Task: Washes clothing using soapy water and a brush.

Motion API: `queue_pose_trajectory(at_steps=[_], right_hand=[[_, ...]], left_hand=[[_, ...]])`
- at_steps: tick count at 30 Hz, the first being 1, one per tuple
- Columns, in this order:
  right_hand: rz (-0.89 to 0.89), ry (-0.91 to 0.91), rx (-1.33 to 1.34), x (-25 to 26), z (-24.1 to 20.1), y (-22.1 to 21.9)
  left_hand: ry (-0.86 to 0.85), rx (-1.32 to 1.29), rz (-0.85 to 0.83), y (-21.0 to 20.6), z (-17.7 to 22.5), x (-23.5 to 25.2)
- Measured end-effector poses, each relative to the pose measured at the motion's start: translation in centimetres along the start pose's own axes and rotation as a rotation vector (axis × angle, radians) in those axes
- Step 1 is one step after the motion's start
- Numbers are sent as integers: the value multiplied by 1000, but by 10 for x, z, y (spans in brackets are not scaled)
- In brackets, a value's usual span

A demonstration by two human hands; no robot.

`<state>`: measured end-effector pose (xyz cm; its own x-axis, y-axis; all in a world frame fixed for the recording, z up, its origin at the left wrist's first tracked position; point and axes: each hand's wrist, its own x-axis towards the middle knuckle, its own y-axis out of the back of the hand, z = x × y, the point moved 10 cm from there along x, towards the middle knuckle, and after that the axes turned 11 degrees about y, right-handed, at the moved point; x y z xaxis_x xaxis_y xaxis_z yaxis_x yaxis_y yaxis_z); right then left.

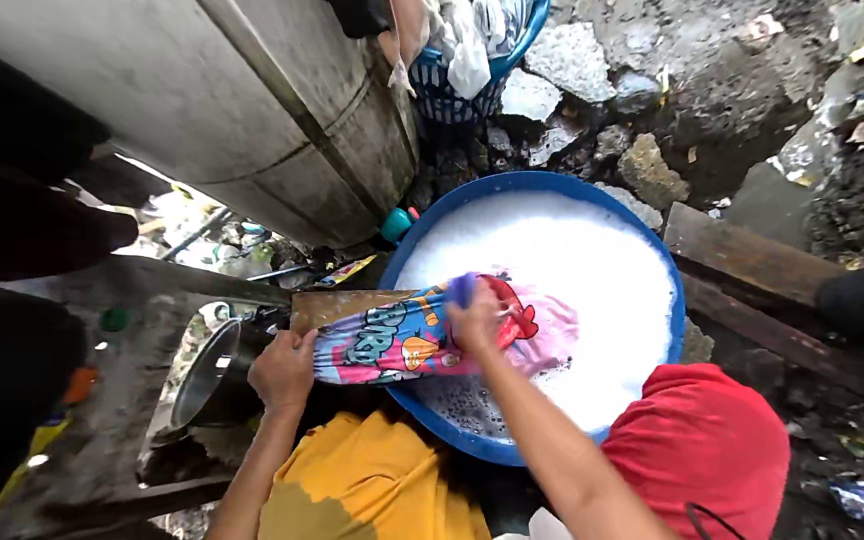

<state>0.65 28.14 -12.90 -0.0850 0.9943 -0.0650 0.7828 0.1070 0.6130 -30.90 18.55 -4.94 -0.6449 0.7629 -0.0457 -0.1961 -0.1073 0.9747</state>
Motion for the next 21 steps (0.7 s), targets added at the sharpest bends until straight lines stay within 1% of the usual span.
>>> queue_pose_trajectory(at_steps=[2,3,4,5,6,7,8,9,10,11,12,13,14,16,17,18,19,20,21], right_hand=[[-145,280,7,-42,-97,-69],[-231,419,-22,-61,-132,-95],[-286,502,-45,-67,-148,-104],[-312,502,-52,-61,-141,-97],[-293,443,-51,-44,-114,-79],[-215,356,-57,-22,-73,-48],[-135,211,-74,-1,-21,-12],[-62,28,-99,16,33,25],[5,-139,-113,27,82,55],[57,-252,-118,30,114,72],[99,-288,-104,29,120,74],[128,-231,-73,24,99,62],[131,-94,-32,16,56,37],[-38,160,25,-16,-56,-38],[-145,278,11,-37,-103,-72],[-229,396,-8,-50,-134,-92],[-286,456,-17,-52,-142,-96],[-300,448,-26,-42,-128,-86],[-269,386,-33,-23,-99,-65]], left_hand=[[32,5,8,-1,-5,-4],[44,3,17,-1,-9,-6],[41,-8,51,1,-13,-5],[30,-29,85,2,-16,-5],[11,-60,115,2,-18,-4],[6,-100,121,1,-18,-1],[28,-136,99,-2,-18,1],[59,-169,56,-6,-18,3],[82,-192,8,-10,-16,4],[77,-197,-22,-13,-12,4],[62,-192,-37,-15,-6,3],[51,-189,-39,-16,-3,2],[50,-190,-39,-17,0,2],[73,-177,-51,-16,-1,1],[82,-165,-49,-15,-5,0],[82,-158,-45,-15,-6,0],[82,-154,-47,-15,-6,0],[77,-156,-39,-15,-5,-1],[68,-163,-25,-14,-5,-1]])
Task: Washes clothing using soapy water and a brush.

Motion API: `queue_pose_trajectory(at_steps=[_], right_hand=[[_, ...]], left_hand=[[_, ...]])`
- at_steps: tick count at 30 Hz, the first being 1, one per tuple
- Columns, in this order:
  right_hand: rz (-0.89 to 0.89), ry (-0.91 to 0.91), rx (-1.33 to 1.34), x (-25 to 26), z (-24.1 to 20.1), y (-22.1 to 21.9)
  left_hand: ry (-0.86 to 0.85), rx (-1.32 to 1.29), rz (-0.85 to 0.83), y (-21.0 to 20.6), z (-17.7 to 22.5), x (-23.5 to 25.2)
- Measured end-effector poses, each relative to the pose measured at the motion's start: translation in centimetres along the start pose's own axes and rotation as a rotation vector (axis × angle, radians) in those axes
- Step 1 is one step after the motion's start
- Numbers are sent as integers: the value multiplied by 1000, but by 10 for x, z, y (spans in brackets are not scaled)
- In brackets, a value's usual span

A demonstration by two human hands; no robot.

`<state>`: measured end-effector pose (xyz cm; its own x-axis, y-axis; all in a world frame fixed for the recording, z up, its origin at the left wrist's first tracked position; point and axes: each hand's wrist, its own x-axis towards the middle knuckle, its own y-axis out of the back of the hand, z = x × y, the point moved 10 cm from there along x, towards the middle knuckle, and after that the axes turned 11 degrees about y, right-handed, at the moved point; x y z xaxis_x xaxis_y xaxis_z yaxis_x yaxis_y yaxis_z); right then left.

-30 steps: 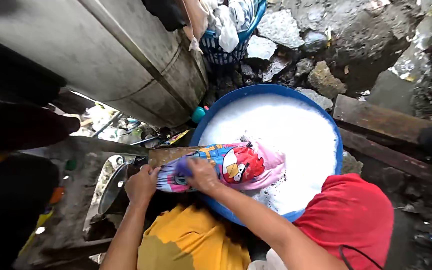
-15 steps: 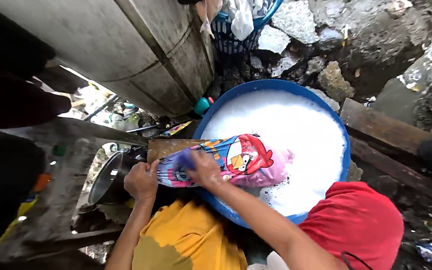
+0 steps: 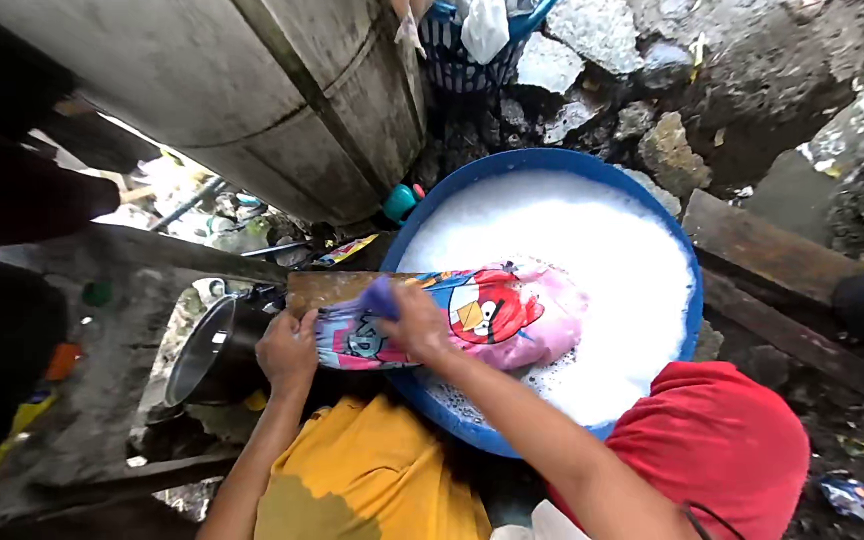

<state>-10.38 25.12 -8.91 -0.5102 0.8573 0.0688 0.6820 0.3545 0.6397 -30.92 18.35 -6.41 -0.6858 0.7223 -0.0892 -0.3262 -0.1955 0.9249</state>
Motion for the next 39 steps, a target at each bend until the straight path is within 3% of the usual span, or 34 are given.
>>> queue_pose_trajectory(at_steps=[3,5,7,10,12,14,17,19,21,22,25,26,27,29,32,34,36,39], right_hand=[[186,-420,-11,-24,151,91],[294,-643,-46,-43,213,126],[330,-568,-37,-30,180,110],[150,-201,20,-4,21,9],[6,-21,19,-7,-31,-28],[-9,-55,20,-16,7,-5],[160,-439,29,-49,141,76],[308,-625,-8,-69,196,112],[374,-622,24,-63,176,106],[356,-531,60,-52,139,84],[82,-106,48,-32,-10,-23],[10,1,23,-32,-33,-39],[-43,21,9,-35,-29,-39],[-8,-103,-10,-49,35,0],[219,-453,-93,-102,174,83],[344,-681,-57,-126,215,109],[416,-657,4,-114,191,92],[207,-353,82,-57,56,13]], left_hand=[[-5,-26,19,-1,-1,0],[10,-39,15,0,-2,1],[14,-39,12,-1,-1,2],[15,-20,13,0,-3,1],[16,2,3,-1,-6,1],[13,3,4,-2,-5,2],[26,-16,7,-4,-8,3],[34,-32,-1,-2,-6,2],[16,-31,1,0,-3,2],[4,-29,8,-1,-1,2],[1,-10,13,1,-2,1],[4,-1,11,1,-3,2],[1,5,10,1,-3,1],[-9,0,18,1,-2,1],[-6,-9,28,-2,-3,2],[-13,-1,38,0,-2,1],[-12,18,40,0,-2,1],[-7,32,28,-2,-3,1]])
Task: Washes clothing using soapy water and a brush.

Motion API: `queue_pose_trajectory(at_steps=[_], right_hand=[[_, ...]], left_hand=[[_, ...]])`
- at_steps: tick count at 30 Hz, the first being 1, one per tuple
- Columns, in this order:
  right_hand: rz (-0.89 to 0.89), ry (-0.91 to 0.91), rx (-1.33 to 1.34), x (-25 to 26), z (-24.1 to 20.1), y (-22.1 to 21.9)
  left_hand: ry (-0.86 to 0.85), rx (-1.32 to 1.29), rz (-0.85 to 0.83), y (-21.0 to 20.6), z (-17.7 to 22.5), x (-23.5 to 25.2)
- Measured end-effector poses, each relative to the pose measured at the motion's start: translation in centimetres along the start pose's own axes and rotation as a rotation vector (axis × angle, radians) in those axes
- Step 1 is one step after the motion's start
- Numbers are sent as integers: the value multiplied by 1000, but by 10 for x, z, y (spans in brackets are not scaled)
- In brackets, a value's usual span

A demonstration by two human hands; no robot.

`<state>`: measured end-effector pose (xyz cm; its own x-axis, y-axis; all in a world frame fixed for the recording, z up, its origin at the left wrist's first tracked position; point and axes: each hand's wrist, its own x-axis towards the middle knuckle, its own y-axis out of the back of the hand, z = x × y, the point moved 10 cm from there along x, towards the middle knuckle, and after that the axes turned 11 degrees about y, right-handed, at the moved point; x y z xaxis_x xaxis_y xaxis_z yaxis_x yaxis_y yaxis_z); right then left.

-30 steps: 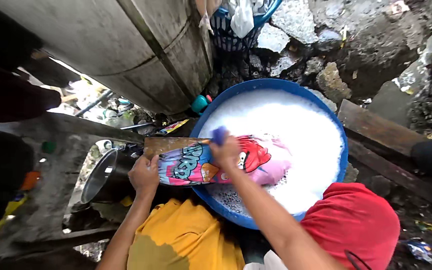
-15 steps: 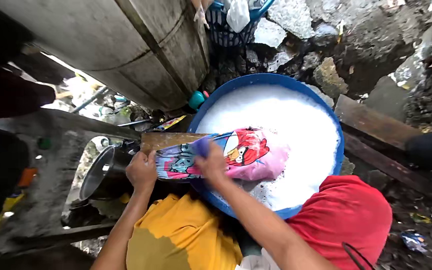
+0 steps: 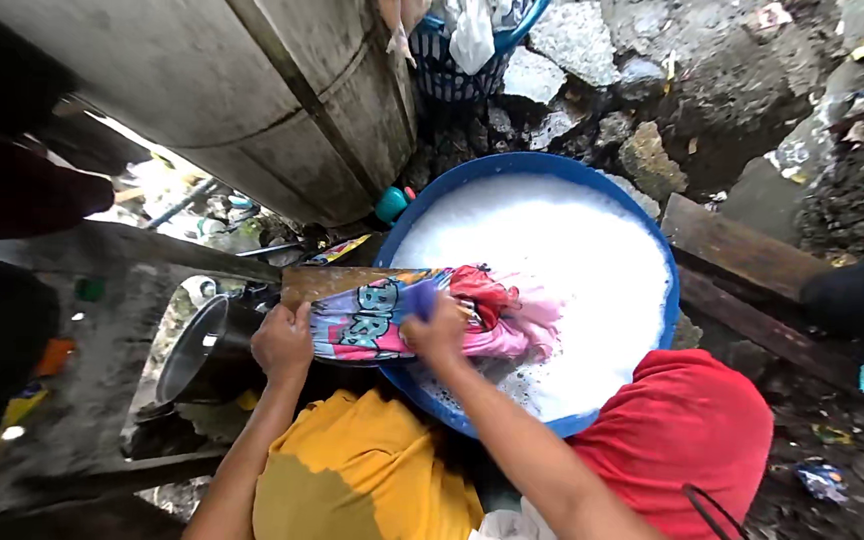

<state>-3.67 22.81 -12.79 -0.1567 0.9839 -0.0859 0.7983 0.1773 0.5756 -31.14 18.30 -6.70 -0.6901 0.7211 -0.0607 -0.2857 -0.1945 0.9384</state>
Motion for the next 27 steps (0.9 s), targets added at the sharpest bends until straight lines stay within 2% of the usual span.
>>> queue_pose_trajectory(at_steps=[2,3,5,8,9,10,11,12,15,16,17,19,22,24,25,27], right_hand=[[-198,270,-86,-14,-67,-50],[-239,343,-120,-13,-71,-52],[-216,261,-126,9,-26,-14],[49,-96,-109,46,96,86],[105,-222,-115,51,127,107],[156,-307,-95,53,140,115],[188,-303,-75,57,129,112],[173,-219,-46,57,96,93],[-65,227,-36,12,-55,-22],[-139,383,-59,-5,-90,-51],[-192,465,-72,-10,-105,-62],[-212,365,-70,14,-71,-35],[-10,-37,-114,66,63,68],[31,-265,-197,80,140,122],[-2,-314,-197,84,155,136],[-130,-209,-41,85,139,132]], left_hand=[[-7,-2,-2,2,1,1],[-14,-8,-1,2,1,1],[-36,-21,14,1,0,1],[-30,-31,16,-1,0,1],[-12,-23,2,-1,-2,0],[1,-17,-11,0,-2,0],[14,-16,-21,0,0,1],[23,-15,-24,0,1,2],[19,14,-28,1,0,-1],[13,20,-35,1,0,-1],[1,19,-31,2,1,0],[-29,7,-5,2,2,0],[-23,-9,-5,-1,3,1],[-7,-1,-4,-1,2,0],[0,3,-1,0,3,1],[11,6,-2,2,5,2]])
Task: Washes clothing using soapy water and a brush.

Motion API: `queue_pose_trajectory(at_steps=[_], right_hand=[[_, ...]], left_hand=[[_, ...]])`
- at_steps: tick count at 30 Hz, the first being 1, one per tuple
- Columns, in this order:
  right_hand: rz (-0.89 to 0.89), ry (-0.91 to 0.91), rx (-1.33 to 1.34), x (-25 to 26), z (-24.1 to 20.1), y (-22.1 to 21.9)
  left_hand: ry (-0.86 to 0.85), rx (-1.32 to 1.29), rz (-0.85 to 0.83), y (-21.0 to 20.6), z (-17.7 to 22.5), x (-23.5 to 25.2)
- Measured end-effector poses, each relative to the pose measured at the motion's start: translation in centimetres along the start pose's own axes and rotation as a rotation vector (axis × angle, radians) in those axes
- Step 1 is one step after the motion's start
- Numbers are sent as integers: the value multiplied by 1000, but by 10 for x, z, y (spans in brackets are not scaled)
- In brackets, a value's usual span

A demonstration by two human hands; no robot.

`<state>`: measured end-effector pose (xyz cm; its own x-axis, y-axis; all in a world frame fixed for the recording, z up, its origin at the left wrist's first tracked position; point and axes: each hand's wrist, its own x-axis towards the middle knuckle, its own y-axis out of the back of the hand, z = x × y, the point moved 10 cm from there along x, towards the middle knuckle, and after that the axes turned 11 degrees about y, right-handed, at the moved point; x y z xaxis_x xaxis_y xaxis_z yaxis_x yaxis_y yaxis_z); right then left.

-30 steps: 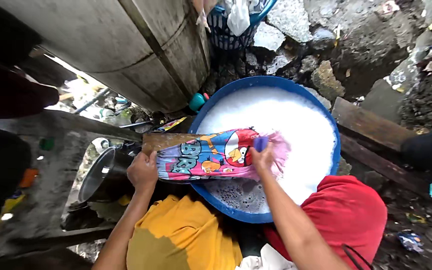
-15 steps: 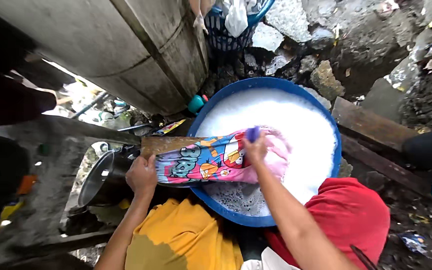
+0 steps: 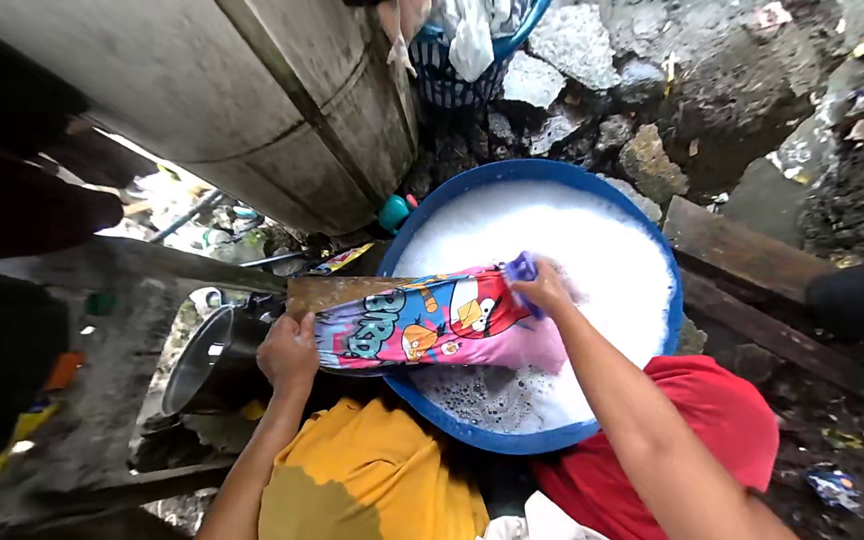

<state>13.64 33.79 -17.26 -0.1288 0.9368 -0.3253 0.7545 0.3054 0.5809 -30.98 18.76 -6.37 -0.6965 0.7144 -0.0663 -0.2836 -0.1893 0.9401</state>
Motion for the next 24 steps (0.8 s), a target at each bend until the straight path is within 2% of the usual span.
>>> queue_pose_trajectory(at_steps=[2,3,4,5,6,9,11,12,14,16,18,19,21,23,24], right_hand=[[-334,249,195,-36,-33,-52],[-528,330,205,-64,-42,-85],[-728,348,124,-93,-41,-115],[-850,333,-20,-114,-26,-140],[-894,299,-162,-124,0,-160],[-783,9,-365,-138,72,-173],[-742,-94,-371,-148,87,-174],[-800,-96,-372,-153,81,-176],[-910,37,-221,-155,41,-174],[-952,194,128,-151,-20,-156],[-854,237,451,-136,-74,-135],[-738,227,548,-124,-96,-130],[-457,249,586,-103,-143,-135],[-284,331,398,-100,-199,-158],[-258,410,267,-106,-226,-174]], left_hand=[[12,-10,-8,-1,-3,-2],[7,-19,3,-1,-3,-1],[6,-22,5,-1,-3,-1],[6,-20,1,-1,-2,-2],[8,-21,-4,-1,-2,-1],[15,-23,-13,-1,-5,0],[-9,-31,10,0,-3,0],[-16,-39,13,1,-3,0],[-17,-41,-9,0,-2,0],[-6,-46,-20,-3,-3,1],[1,-44,-20,-3,-5,2],[-2,-40,-21,-3,-5,2],[-9,-38,-16,-4,-3,2],[-16,-20,-21,-4,-3,2],[-29,0,-29,-3,-4,2]])
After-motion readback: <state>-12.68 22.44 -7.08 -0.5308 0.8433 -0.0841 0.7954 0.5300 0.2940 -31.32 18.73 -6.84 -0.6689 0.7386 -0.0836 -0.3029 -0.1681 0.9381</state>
